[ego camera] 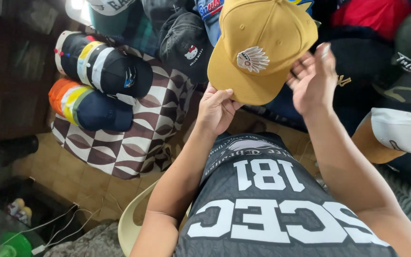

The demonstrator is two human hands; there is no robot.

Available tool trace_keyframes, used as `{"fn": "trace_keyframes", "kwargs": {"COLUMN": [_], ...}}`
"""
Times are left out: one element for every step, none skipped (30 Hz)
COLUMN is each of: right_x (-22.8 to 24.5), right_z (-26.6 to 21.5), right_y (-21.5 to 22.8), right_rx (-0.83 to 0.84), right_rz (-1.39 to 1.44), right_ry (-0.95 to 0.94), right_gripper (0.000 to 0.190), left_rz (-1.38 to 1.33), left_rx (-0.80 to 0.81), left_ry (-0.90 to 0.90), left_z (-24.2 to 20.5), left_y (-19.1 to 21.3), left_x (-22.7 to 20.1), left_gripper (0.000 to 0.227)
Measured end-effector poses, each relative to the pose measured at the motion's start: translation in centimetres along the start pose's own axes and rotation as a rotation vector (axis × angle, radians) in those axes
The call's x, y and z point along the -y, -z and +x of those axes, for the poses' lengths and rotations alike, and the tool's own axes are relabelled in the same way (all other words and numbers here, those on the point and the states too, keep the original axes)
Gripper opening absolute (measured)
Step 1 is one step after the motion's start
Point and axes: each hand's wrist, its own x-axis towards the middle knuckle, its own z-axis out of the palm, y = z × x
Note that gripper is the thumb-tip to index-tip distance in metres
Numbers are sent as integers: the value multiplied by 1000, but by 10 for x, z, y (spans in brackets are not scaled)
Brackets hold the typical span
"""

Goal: The person is organizing a large collection of baseball caps, picking them up one by one to inspect them and then placing them into organized rows or stacks on a table.

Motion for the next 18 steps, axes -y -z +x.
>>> {"fn": "trace_keyframes", "kwargs": {"right_x": [-18, -35, -52, -69, -85, -103, -103, -105, -107, -109, -111, -111, -105, -98, -92, -91, -89, -88], "right_z": [-5, -10, -15, -5, 5, 15, 17, 20, 22, 23, 25, 29, 23, 16, 9, 6, 4, 4], "right_y": [7, 14, 21, 43, 65, 84, 101, 116, 131, 143, 155, 166, 160, 155, 149, 143, 137, 129], "right_rx": [-8, 131, 269, 259, 258, 263, 258, 244, 230, 228, 187, 147, 146, 74, 1, -5, 56, 118], "right_rz": [2, -20, -43, -44, -34, -23, -24, -30, -36, -34, -79, -124, -123, -188, -254, -254, -282, -309], "right_ry": [2, 32, 65, 70, 15, -43, -42, -58, -75, -78, -61, -39, -36, -92, -148, -149, -173, -193], "right_gripper": [85, 68, 56, 56, 61, 66, 66, 69, 73, 73, 73, 74, 74, 71, 68, 68, 66, 65], "left_rz": [0, 59, 117, 115, 289, 465, 463, 661, 858, 860, 941, 1017, 1017, 1157, 1292, 1291, 1435, 1578], "left_rx": [1, 14, 28, 32, 41, 47, 49, 64, 79, 78, -6, -86, -83, -205, -332, -330, -343, -354], "left_ry": [8, 22, 36, 46, 112, 172, 176, 84, -9, -6, -126, -250, -250, -376, -502, -497, -514, -536], "left_z": [3, 8, 12, 9, 7, 5, 10, 14, 18, 26, 34, 45, 57, 68, 79, 95, 110, 128], "left_y": [12, 23, 35, 40, 46, 53, 64, 76, 87, 91, 94, 96, 92, 88, 85, 94, 104, 113], "left_x": [11, 23, 35, 41, 46, 50, 46, 40, 34, 11, -12, -35, -63, -92, -120, -140, -161, -182], "left_gripper": [41, 43, 47, 47, 46, 46, 46, 52, 58, 58, 54, 50, 50, 46, 44, 44, 52, 61]}}
